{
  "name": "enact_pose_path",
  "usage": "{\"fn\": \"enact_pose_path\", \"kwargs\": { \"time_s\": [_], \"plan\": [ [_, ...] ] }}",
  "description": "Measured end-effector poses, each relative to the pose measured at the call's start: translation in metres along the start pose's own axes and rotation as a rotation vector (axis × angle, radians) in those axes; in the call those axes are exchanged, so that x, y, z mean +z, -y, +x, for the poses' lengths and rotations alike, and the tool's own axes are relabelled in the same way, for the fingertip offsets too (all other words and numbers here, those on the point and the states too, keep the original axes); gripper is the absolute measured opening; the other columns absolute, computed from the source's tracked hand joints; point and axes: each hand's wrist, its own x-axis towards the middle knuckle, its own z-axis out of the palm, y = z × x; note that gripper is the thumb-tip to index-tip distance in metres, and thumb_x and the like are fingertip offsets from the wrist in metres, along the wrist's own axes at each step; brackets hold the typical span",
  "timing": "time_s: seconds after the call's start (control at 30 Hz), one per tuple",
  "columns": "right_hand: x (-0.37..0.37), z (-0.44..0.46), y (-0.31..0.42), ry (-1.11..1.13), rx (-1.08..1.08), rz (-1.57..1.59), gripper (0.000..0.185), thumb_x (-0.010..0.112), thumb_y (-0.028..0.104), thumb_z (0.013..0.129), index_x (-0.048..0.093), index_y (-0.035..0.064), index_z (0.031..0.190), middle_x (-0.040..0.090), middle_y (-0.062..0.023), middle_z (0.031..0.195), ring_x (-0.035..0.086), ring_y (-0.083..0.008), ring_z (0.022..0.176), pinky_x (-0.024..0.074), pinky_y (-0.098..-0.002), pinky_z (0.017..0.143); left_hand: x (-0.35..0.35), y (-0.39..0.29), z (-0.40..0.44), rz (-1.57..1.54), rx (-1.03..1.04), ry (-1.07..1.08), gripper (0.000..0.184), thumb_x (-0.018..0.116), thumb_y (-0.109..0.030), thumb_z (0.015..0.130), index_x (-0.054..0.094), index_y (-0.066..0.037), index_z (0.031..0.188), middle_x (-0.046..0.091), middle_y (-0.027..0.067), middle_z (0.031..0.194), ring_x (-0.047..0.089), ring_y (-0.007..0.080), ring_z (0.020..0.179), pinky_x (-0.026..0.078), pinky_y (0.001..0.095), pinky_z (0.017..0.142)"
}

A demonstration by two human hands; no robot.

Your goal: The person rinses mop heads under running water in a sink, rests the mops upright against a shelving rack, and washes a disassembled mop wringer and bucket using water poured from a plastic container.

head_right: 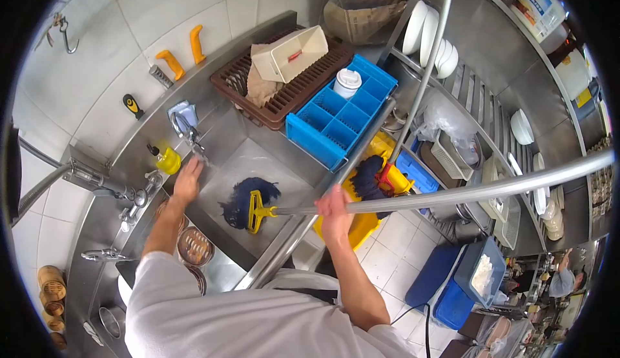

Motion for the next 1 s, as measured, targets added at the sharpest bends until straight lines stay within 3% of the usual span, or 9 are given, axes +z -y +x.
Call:
{"fn": "enact_pose_path", "kwargs": {
  "time_s": [0.1,0.23,0.4,0.53,0.63,0.73,0.83,0.9,1.0],
  "plan": [
    [0.014,-0.007,0.023,-0.028,-0.092,0.188,0.038,0.052,0.033,0.103,0.043,0.0125,0.072,0.039,0.0012,0.056,0.042,-0.0122,0.053,0.0482,-0.0354,0.067,-0.002,-0.045,-0.075,-0.353,-0.313,-0.066,0.047,0.063,0.002,0.077,0.061,-0.002,0.124,0.041,0.0238,0.148,0.052,0.0425,0.126,0.047,0.0443,0.103],
    [0.005,-0.011,-0.046,-0.128,0.024,-0.003,0.039,0.054,0.037,0.101,0.042,0.0128,0.073,0.038,0.002,0.055,0.04,-0.0118,0.052,0.0474,-0.0355,0.066,0.0,-0.129,-0.126,-0.564,-0.43,-0.274,0.045,0.057,0.008,0.077,0.059,-0.001,0.121,0.051,0.0199,0.138,0.066,0.0243,0.086,0.055,0.0344,0.078],
    [0.045,0.01,0.049,0.056,-0.164,0.153,0.045,0.053,0.039,0.102,0.042,0.0101,0.069,0.041,-0.0003,0.055,0.048,-0.0134,0.057,0.048,-0.0352,0.071,-0.026,-0.208,-0.159,-0.818,-0.492,-0.195,0.047,0.056,0.008,0.08,0.058,-0.001,0.126,0.047,0.0199,0.14,0.067,0.0215,0.088,0.057,0.0325,0.079],
    [0.008,0.005,-0.043,0.003,0.077,-0.28,0.043,0.055,0.038,0.101,0.043,0.0101,0.07,0.04,0.0004,0.055,0.045,-0.0135,0.054,0.046,-0.0349,0.066,-0.029,-0.234,-0.164,-0.836,-0.436,-0.154,0.05,0.055,0.008,0.081,0.055,-0.001,0.13,0.046,0.0182,0.141,0.068,0.0208,0.09,0.058,0.0313,0.08],
    [0.014,0.035,0.012,0.078,0.021,-0.056,0.043,0.056,0.038,0.1,0.043,0.0102,0.07,0.038,-0.0002,0.054,0.045,-0.0141,0.054,0.0484,-0.0373,0.07,-0.034,-0.248,-0.144,-0.84,-0.417,-0.131,0.053,0.057,0.008,0.079,0.054,-0.002,0.131,0.048,0.0175,0.139,0.068,0.0215,0.092,0.056,0.032,0.081],
    [0.027,0.036,0.096,0.073,-0.108,0.093,0.043,0.058,0.04,0.099,0.043,0.0129,0.07,0.038,0.0006,0.054,0.044,-0.014,0.052,0.0483,-0.0376,0.067,-0.065,-0.284,-0.1,-0.92,-0.457,-0.155,0.071,0.067,-0.003,0.077,0.042,-0.003,0.144,0.045,0.0207,0.143,0.056,0.0322,0.121,0.048,0.039,0.1],
    [0.035,0.027,0.134,0.027,-0.144,0.094,0.045,0.062,0.048,0.095,0.047,0.0132,0.07,0.047,0.0007,0.057,0.049,-0.0117,0.053,0.0436,-0.03,0.053,-0.053,-0.333,-0.041,-0.653,-0.086,-0.48,0.087,0.08,-0.026,0.078,0.035,0.006,0.145,0.039,0.0282,0.148,0.041,0.043,0.136,0.032,0.0484,0.113],
    [0.038,0.029,0.152,0.117,-0.113,-0.118,0.046,0.062,0.048,0.095,0.051,0.0124,0.068,0.052,0.0003,0.058,0.05,-0.0106,0.053,0.0427,-0.0296,0.052,-0.047,-0.364,0.003,-0.548,-0.001,-0.529,0.065,0.068,-0.025,0.089,0.042,0.005,0.14,0.058,0.0308,0.126,0.055,0.0473,0.118,0.041,0.0512,0.102],
    [0.029,0.057,0.163,0.279,-0.085,-0.264,0.045,0.065,0.047,0.094,0.055,0.0096,0.071,0.052,0.0004,0.061,0.052,-0.0094,0.057,0.0424,-0.0275,0.053,-0.07,-0.39,0.038,-0.686,-0.207,-0.382,0.048,0.052,-0.033,0.101,0.05,-0.003,0.139,0.056,0.0279,0.13,0.053,0.0458,0.118,0.041,0.0478,0.103]
  ]
}}
